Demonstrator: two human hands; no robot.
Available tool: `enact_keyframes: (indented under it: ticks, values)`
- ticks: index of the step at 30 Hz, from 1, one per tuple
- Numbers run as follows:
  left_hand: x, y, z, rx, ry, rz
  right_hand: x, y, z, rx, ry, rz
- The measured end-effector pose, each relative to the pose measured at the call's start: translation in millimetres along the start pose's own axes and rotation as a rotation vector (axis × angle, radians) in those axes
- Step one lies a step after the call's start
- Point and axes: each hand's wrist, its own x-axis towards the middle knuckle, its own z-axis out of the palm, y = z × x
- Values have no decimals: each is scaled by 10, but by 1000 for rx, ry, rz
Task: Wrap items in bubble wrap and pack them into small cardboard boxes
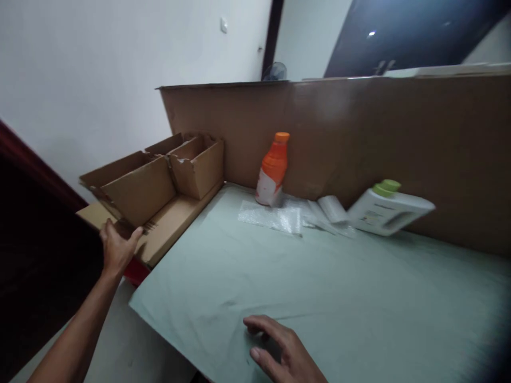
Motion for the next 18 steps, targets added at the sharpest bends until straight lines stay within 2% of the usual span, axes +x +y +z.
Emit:
enact_keyframes:
  ticks: [3, 4, 7, 8, 10, 13, 15, 16, 18]
  values:
    - [-842, 298, 100, -50, -58, 152, -559, 44, -53, 19, 139, 72]
    - [-1158, 400, 168, -58, -136, 250, -735, 32, -91, 24, 198, 89]
    - [-2106, 697, 419, -127, -528, 632, -1247, 42, -340, -16, 392, 162]
    - [-2400, 796, 494, -149, -624, 747, -1438, 73, -473, -66, 464, 191]
    - [-2902, 989, 590, -178, -738, 919, -1879, 161, -799, -252, 627, 247]
    - [-3355, 1216, 593, -205, -778, 1054, -2606, 294, -1377, -728, 930, 362]
    - [-3468, 1290, 537, -206, -769, 1084, -3027, 354, -1762, -1069, 1119, 565]
    - [-3488, 1301, 503, -201, -765, 1087, -3199, 370, -1934, -1198, 1164, 716]
    - [-3494, 1285, 436, -186, -777, 1076, -3462, 375, -2211, -1342, 1134, 916]
